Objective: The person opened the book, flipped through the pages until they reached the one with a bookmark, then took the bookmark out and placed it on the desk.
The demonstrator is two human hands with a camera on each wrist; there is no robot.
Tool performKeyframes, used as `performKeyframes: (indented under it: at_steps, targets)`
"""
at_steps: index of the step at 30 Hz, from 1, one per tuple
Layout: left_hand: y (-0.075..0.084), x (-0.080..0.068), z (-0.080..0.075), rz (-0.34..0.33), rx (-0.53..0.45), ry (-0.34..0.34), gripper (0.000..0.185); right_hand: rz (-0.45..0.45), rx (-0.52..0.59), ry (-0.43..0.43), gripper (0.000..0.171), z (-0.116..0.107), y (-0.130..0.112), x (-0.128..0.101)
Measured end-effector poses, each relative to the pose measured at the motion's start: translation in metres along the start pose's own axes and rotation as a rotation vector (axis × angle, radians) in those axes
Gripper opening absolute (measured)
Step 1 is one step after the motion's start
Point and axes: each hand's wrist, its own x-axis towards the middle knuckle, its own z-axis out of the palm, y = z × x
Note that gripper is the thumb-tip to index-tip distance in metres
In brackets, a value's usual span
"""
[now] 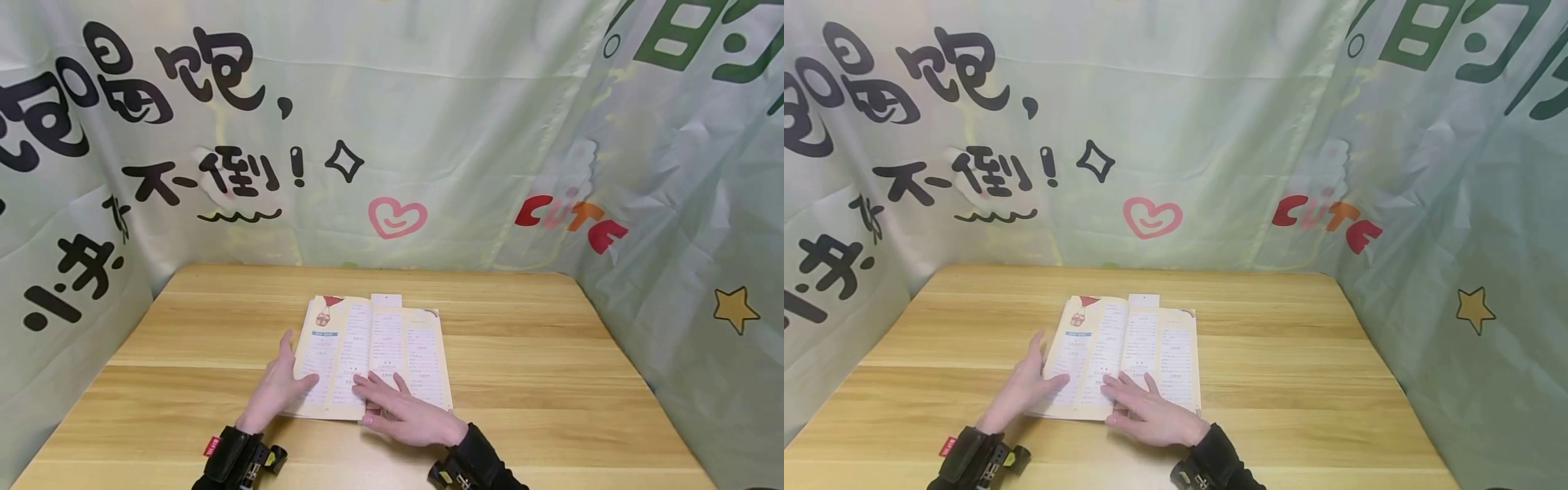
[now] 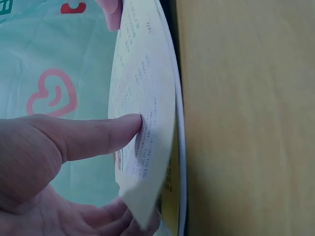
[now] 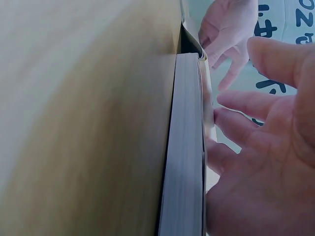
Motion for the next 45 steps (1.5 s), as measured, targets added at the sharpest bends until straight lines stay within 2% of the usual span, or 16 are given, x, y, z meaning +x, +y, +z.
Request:
performKeyframes:
  at_steps: [4, 10, 14, 17, 23, 26, 31, 39, 45]
  targets:
    - [0.0, 0.0, 0.004, 0.052, 0.028, 0.017, 0.098, -0.002, -0.008, 0.003, 0.059, -0.001, -0.001, 0.0]
    - [0.003, -0.003, 0.012, 0.178, 0.127, 0.027, 0.082, -0.022, -0.024, 0.01, 0.06, -0.001, -0.001, 0.0]
    - [0.006, -0.008, 0.018, 0.28, 0.117, 0.014, 0.066, -0.021, -0.022, 0.011, 0.06, 0.0, -0.001, 0.0]
    - [0.008, -0.01, 0.023, 0.35, 0.101, -0.014, 0.06, -0.018, -0.021, 0.01, 0.06, 0.0, 0.0, 0.0]
    - [0.012, -0.012, 0.029, 0.45, 0.056, -0.129, 0.06, -0.019, -0.029, 0.016, 0.064, -0.004, 0.002, -0.001]
    - [0.015, -0.013, 0.03, 0.487, 0.051, -0.179, 0.058, -0.004, -0.024, 0.027, 0.067, -0.01, 0.004, -0.003]
    - [0.016, -0.014, 0.033, 0.54, 0.051, -0.21, 0.054, 0.013, -0.037, 0.048, 0.065, -0.02, 0.012, -0.007]
    - [0.023, -0.015, 0.039, 0.596, 0.075, -0.324, 0.053, -0.01, -0.009, 0.05, 0.063, -0.035, 0.027, -0.014]
    - [0.029, -0.016, 0.042, 0.62, 0.112, -0.369, 0.049, 0.021, 0.009, 0.035, 0.063, -0.043, 0.033, -0.019]
